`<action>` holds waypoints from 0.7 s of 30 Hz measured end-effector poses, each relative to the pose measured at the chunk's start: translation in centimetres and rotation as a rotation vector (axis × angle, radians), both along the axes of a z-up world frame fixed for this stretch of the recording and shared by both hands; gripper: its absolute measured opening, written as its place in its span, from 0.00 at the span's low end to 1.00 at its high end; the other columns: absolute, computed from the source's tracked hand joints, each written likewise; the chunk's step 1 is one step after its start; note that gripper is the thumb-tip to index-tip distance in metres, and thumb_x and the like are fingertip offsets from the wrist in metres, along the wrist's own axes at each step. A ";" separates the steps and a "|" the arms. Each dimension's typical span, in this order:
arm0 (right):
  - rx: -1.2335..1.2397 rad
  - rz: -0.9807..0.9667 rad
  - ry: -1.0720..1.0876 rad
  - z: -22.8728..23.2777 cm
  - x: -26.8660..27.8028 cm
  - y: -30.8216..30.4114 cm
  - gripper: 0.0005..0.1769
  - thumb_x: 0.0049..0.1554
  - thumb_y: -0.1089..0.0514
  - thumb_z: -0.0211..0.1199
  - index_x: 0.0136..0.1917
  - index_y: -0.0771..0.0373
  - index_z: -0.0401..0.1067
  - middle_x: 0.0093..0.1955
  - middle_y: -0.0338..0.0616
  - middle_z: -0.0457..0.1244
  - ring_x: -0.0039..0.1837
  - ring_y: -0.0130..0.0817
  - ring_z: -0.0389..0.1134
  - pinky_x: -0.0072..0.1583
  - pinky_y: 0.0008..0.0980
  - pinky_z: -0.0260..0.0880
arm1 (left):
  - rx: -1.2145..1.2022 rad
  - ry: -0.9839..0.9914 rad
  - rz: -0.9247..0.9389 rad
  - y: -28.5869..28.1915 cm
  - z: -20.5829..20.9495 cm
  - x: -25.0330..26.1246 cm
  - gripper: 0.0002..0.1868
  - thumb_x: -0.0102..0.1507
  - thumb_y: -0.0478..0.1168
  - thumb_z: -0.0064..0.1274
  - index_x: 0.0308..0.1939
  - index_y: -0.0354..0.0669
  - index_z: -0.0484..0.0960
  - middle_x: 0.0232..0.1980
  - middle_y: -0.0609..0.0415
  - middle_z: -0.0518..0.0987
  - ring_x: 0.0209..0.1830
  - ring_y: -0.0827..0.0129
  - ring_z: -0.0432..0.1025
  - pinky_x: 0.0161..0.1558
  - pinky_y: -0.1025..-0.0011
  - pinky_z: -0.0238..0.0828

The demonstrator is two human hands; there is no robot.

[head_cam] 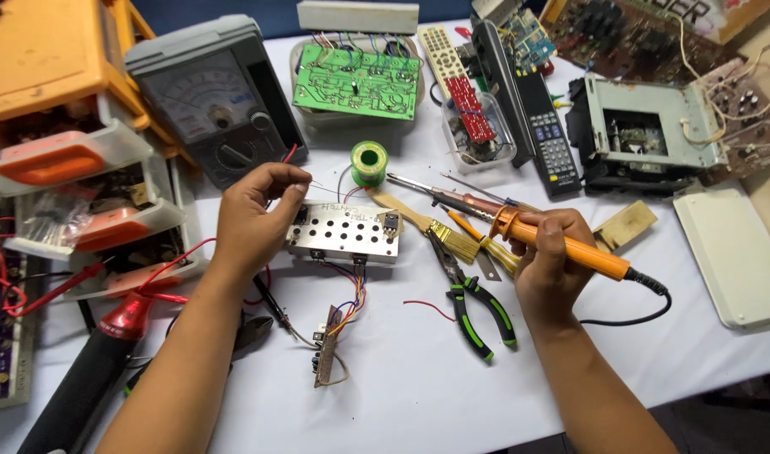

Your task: Soldering multiple wires to a metal component on a workbench.

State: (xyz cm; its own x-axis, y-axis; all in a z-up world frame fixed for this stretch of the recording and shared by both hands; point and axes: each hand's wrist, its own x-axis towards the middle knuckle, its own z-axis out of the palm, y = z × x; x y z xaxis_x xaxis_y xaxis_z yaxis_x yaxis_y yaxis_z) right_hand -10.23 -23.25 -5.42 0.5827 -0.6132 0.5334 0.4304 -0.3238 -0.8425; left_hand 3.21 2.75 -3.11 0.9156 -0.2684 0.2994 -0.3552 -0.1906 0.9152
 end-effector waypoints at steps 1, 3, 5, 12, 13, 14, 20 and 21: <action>0.007 0.000 -0.008 0.0 0.1 0.0 0.14 0.56 0.53 0.45 0.33 0.61 0.59 0.32 0.43 0.56 0.28 0.24 0.58 0.30 0.14 0.58 | -0.004 0.012 -0.002 0.0 0.0 0.0 0.08 0.56 0.29 0.48 0.37 0.40 0.79 0.30 0.51 0.76 0.33 0.72 0.70 0.39 0.72 0.68; -0.001 0.000 -0.013 0.2 0.0 -0.1 0.14 0.56 0.53 0.45 0.33 0.61 0.60 0.32 0.43 0.56 0.28 0.24 0.58 0.30 0.14 0.58 | 0.002 0.011 0.006 0.0 0.2 -0.1 0.08 0.56 0.29 0.48 0.37 0.41 0.79 0.29 0.51 0.77 0.32 0.72 0.71 0.39 0.72 0.68; -0.008 -0.009 -0.016 0.5 -0.1 -0.1 0.14 0.56 0.53 0.46 0.34 0.61 0.60 0.31 0.43 0.57 0.28 0.24 0.59 0.30 0.14 0.58 | 0.008 0.012 0.005 -0.1 0.4 -0.2 0.07 0.56 0.30 0.49 0.36 0.42 0.79 0.29 0.51 0.77 0.32 0.72 0.71 0.39 0.72 0.68; -0.038 -0.039 0.025 0.7 0.2 -0.2 0.15 0.56 0.54 0.45 0.35 0.65 0.62 0.28 0.43 0.55 0.27 0.25 0.58 0.31 0.16 0.58 | 0.049 0.026 0.020 0.0 0.5 -0.2 0.07 0.55 0.31 0.49 0.35 0.42 0.80 0.29 0.51 0.78 0.31 0.69 0.72 0.39 0.70 0.69; -0.020 -0.035 0.018 0.6 0.2 -0.3 0.14 0.56 0.54 0.45 0.35 0.66 0.62 0.28 0.42 0.55 0.27 0.25 0.58 0.31 0.16 0.58 | 0.042 0.034 0.019 0.0 0.5 -0.1 0.07 0.55 0.31 0.49 0.35 0.43 0.80 0.29 0.51 0.78 0.31 0.69 0.73 0.39 0.70 0.69; -0.019 -0.034 0.017 0.6 0.2 -0.1 0.14 0.56 0.54 0.45 0.35 0.66 0.62 0.28 0.42 0.55 0.27 0.25 0.58 0.31 0.16 0.58 | 0.043 0.032 0.021 0.1 0.5 -0.1 0.07 0.55 0.31 0.49 0.35 0.43 0.80 0.29 0.51 0.78 0.31 0.69 0.73 0.39 0.70 0.69; 0.058 -0.046 -0.042 0.4 0.3 0.1 0.15 0.55 0.54 0.47 0.34 0.66 0.62 0.28 0.42 0.53 0.26 0.23 0.55 0.30 0.16 0.57 | 0.061 0.063 0.030 -0.1 0.5 -0.1 0.07 0.54 0.31 0.50 0.34 0.43 0.80 0.29 0.50 0.78 0.32 0.65 0.74 0.39 0.69 0.69; 0.067 -0.045 -0.053 0.2 0.3 0.0 0.15 0.55 0.54 0.46 0.33 0.67 0.61 0.28 0.44 0.54 0.26 0.24 0.55 0.29 0.17 0.57 | 0.068 0.060 0.036 -0.1 0.5 -0.1 0.07 0.54 0.31 0.50 0.34 0.43 0.80 0.29 0.49 0.78 0.32 0.64 0.74 0.39 0.68 0.70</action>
State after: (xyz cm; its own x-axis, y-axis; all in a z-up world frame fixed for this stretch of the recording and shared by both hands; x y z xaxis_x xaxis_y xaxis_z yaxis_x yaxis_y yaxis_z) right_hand -9.94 -23.26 -5.21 0.5254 -0.6738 0.5196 0.4614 -0.2875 -0.8393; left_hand 3.11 2.64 -2.56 0.9405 -0.2532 0.2264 -0.2924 -0.2643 0.9190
